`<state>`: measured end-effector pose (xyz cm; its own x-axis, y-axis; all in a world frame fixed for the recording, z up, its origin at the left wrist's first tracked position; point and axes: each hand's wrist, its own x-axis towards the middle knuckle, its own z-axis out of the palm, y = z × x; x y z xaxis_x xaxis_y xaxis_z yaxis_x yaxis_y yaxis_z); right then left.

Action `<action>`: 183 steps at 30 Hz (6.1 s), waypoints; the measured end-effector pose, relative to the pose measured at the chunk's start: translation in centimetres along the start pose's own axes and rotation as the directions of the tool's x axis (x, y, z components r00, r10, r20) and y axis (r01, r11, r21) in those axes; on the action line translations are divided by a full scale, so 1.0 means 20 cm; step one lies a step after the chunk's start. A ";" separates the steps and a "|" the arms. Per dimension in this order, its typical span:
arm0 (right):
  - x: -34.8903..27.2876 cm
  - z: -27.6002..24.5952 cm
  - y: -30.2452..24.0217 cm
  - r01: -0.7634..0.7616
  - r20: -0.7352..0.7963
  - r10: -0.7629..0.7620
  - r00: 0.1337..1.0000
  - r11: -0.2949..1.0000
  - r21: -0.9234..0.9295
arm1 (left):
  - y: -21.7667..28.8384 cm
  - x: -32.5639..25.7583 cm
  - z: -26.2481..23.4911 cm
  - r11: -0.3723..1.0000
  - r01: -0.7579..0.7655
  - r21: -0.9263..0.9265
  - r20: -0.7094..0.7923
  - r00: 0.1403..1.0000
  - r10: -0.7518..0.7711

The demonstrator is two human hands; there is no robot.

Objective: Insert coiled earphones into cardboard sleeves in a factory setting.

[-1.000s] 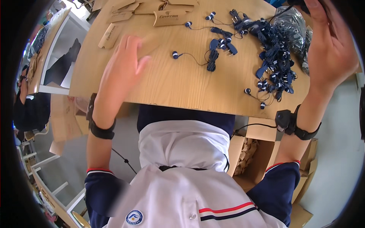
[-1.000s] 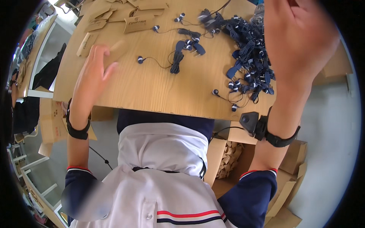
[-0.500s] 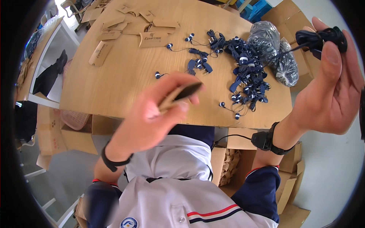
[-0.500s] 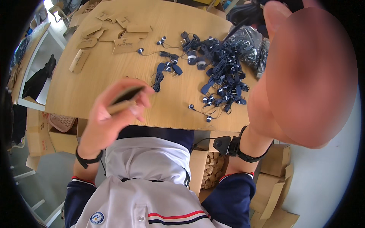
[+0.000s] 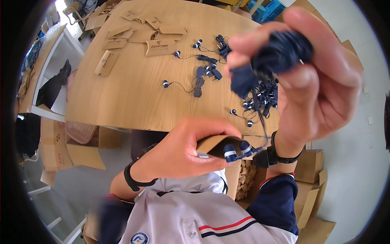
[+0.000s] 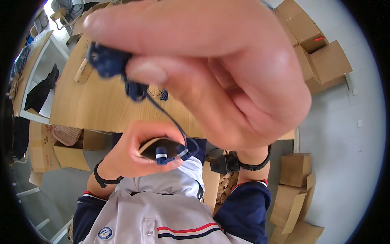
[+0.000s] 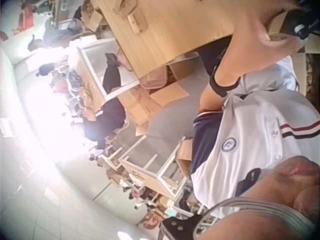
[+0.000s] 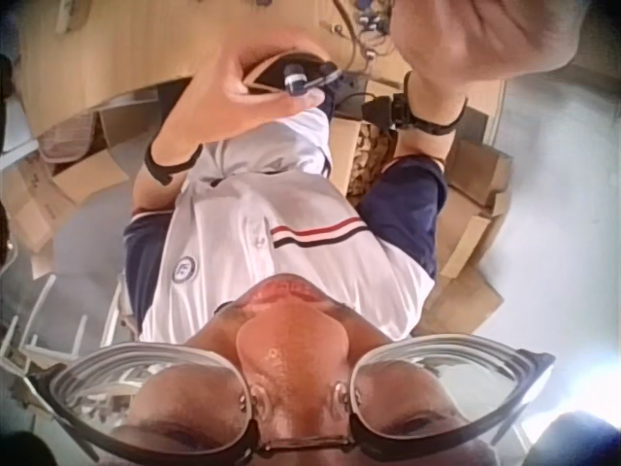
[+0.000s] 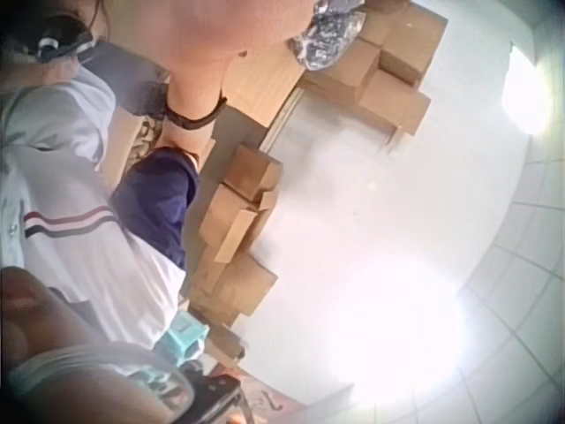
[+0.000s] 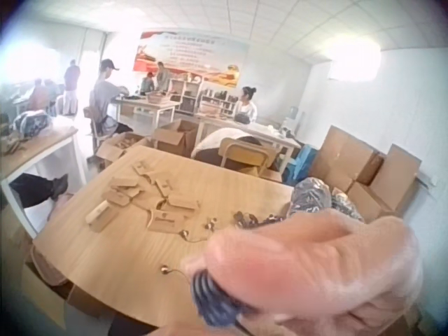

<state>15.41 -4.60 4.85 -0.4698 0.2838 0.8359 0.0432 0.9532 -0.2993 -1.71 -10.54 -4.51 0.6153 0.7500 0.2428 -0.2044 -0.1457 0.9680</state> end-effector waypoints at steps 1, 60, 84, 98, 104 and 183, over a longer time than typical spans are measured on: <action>0.00 0.00 0.01 -0.006 -0.006 0.006 1.000 0.999 0.032 | -0.01 0.00 0.00 0.998 -0.056 0.042 0.059 0.997 0.053; -0.47 0.12 -0.13 -0.484 -0.036 0.491 0.870 0.838 -0.253 | -0.25 0.03 -0.19 0.769 0.114 -0.629 -0.033 0.984 -0.173; -0.66 0.41 -0.27 -0.360 -0.599 0.504 0.622 0.864 0.352 | 0.04 0.04 0.02 0.429 -0.646 0.631 -0.109 0.474 0.874; -0.41 0.25 -0.26 -0.434 0.315 0.808 0.498 -0.082 0.897 | 0.24 0.19 -0.20 0.501 -0.403 0.766 0.084 0.835 0.543; -0.42 0.20 -0.29 -0.723 0.279 0.879 0.387 0.101 0.683 | 0.18 0.21 -0.23 0.698 -0.409 0.588 0.368 0.904 0.219; -0.80 0.19 -0.14 -0.653 -0.155 0.641 0.751 0.757 -0.032 | -0.09 0.02 0.04 0.963 0.225 -0.146 -0.037 0.972 -0.233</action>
<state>19.42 -12.22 -9.39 -0.1886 0.8408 0.5074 0.3673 0.5395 -0.7576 -0.40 -10.53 -6.18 0.6172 0.7868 0.0082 -0.1692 0.1225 0.9779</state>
